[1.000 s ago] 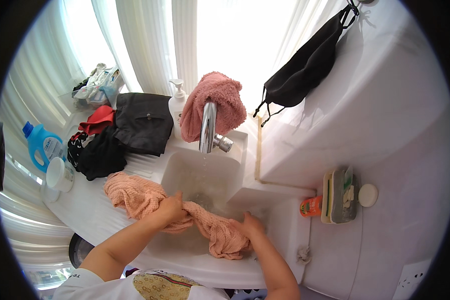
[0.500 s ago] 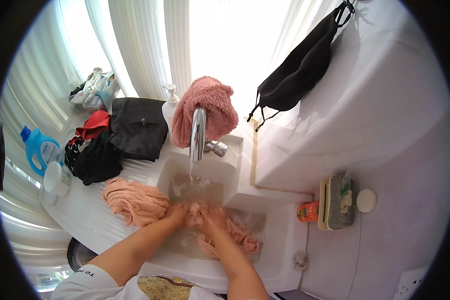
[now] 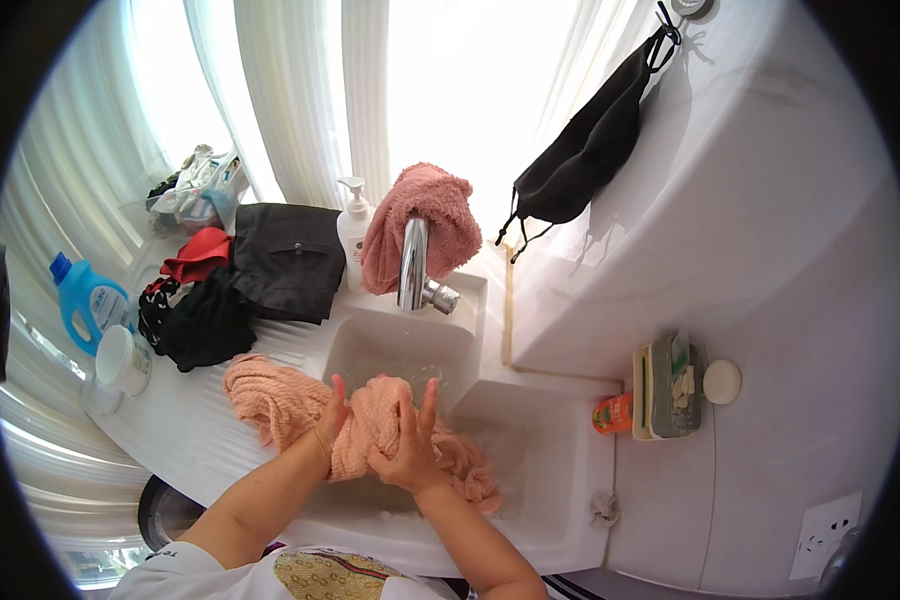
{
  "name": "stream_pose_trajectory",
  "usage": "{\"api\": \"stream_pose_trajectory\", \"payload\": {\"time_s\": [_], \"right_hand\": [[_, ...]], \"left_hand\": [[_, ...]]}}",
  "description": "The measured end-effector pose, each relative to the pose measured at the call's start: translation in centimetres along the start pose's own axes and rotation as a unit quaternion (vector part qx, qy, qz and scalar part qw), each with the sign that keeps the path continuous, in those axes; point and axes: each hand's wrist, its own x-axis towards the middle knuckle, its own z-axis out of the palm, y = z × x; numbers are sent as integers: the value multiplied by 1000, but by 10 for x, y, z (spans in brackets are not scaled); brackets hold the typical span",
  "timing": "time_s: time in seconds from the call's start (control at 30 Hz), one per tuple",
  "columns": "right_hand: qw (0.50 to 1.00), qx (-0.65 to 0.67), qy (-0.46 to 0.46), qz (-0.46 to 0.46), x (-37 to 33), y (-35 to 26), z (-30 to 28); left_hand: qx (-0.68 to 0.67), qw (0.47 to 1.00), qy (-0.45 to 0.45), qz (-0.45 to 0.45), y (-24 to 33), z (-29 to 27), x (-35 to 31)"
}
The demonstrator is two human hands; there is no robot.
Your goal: The person hand-washes a pink cloth in a sink, scrubs the cloth with their hands under running water, and wrings it out.
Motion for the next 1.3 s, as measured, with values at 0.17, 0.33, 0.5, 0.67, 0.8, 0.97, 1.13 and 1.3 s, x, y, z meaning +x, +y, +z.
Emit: {"api": "stream_pose_trajectory", "payload": {"time_s": [0.17, 0.33, 0.5, 0.67, 0.8, 0.97, 1.13, 1.3], "right_hand": [[980, -172, -60, -76, -18, 0, 24], [987, -144, -17, -65, -25, 8, 34], [994, -101, 3, -37, -27, 16, 37], [994, -110, 0, 12, -36, 31, 35], [992, -91, -17, 89, -41, 39, 40], [937, -33, -197, 286, -20, 51, 26], [908, 59, -209, 358, -10, 103, -9], [849, -366, -379, 43, -53, 111, -17]], "left_hand": [[-22, 997, -32, -66, -4, 14, -7], [-17, 991, -9, -135, -3, 5, -15], [11, 989, 16, -144, -20, -82, 20], [212, 966, 148, -26, -33, -94, 24], [558, 820, 111, 59, -33, -113, 22], [461, 841, 283, 32, -37, -75, 9], [578, 752, 300, 100, -34, -24, -10], [828, 541, 147, 20, -32, -34, -18]]}}
